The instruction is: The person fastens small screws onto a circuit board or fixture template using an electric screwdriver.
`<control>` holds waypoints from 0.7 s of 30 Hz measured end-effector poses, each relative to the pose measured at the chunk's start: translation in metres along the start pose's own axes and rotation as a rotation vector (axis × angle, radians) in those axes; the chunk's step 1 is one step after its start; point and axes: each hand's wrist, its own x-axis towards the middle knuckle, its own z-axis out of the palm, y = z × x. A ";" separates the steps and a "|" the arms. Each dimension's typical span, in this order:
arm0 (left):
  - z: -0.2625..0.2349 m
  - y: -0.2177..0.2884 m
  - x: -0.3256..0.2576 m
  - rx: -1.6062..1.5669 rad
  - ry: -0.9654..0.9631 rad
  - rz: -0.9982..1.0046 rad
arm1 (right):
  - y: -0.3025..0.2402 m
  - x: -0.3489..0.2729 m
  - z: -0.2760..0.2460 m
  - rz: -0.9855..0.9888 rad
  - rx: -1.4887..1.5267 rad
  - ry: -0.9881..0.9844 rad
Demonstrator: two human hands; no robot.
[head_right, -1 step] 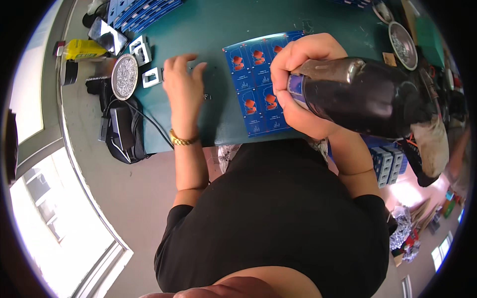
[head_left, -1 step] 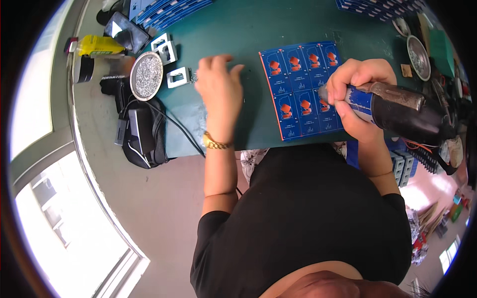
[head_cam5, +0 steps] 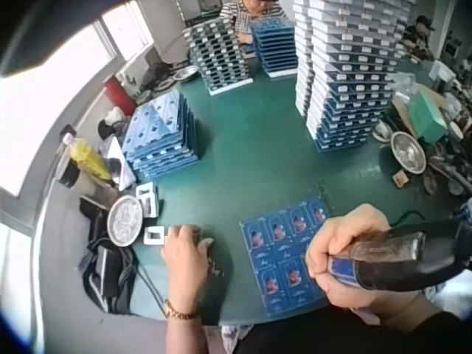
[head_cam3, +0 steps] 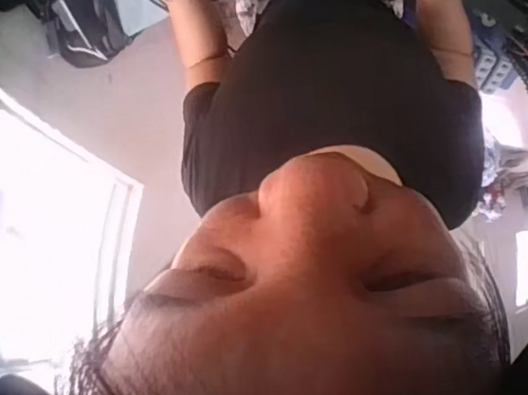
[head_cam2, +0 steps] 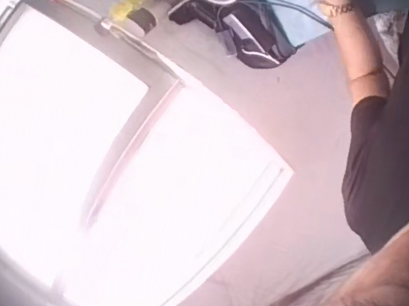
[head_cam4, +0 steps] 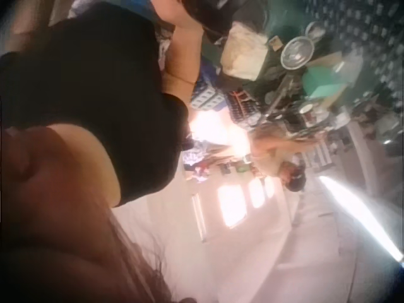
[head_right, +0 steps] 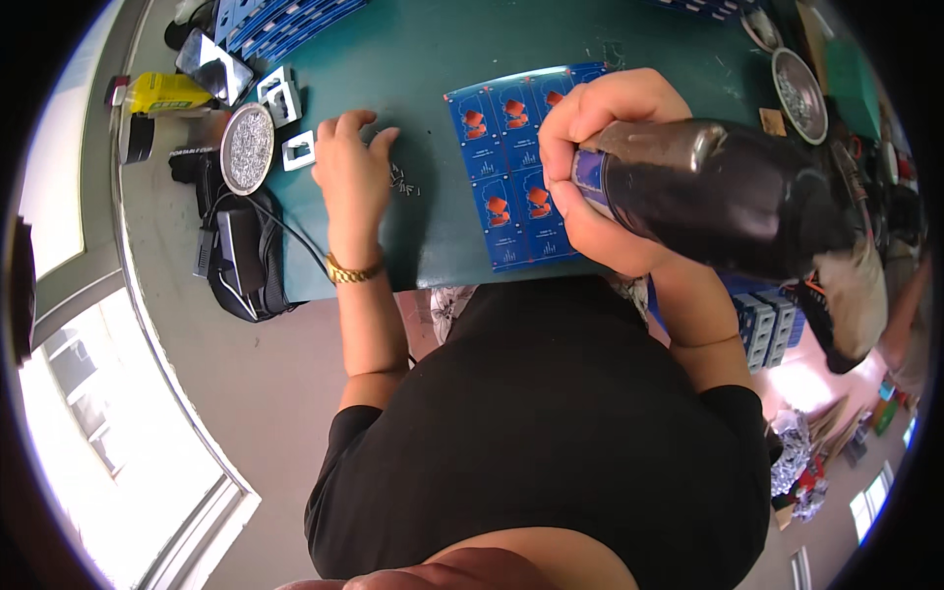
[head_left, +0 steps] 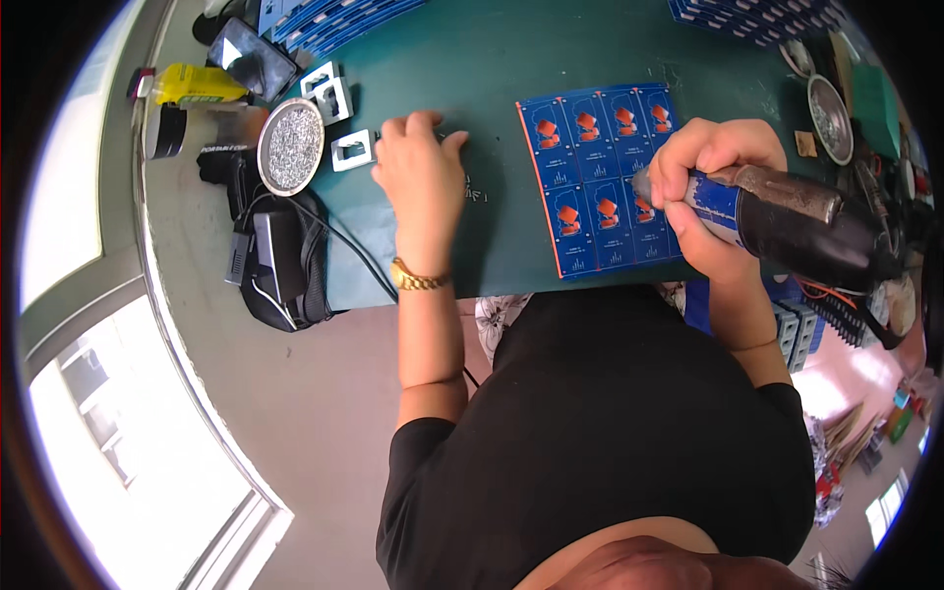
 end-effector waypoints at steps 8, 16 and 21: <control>-0.006 -0.023 0.013 0.053 -0.151 0.166 | 0.016 0.014 0.004 -0.081 0.096 0.039; 0.000 0.033 -0.011 -0.589 -0.084 0.237 | 0.016 0.011 -0.029 -0.131 0.237 -0.241; 0.018 0.069 -0.029 -0.687 -0.141 0.403 | 0.004 -0.008 -0.030 -0.194 0.167 -0.139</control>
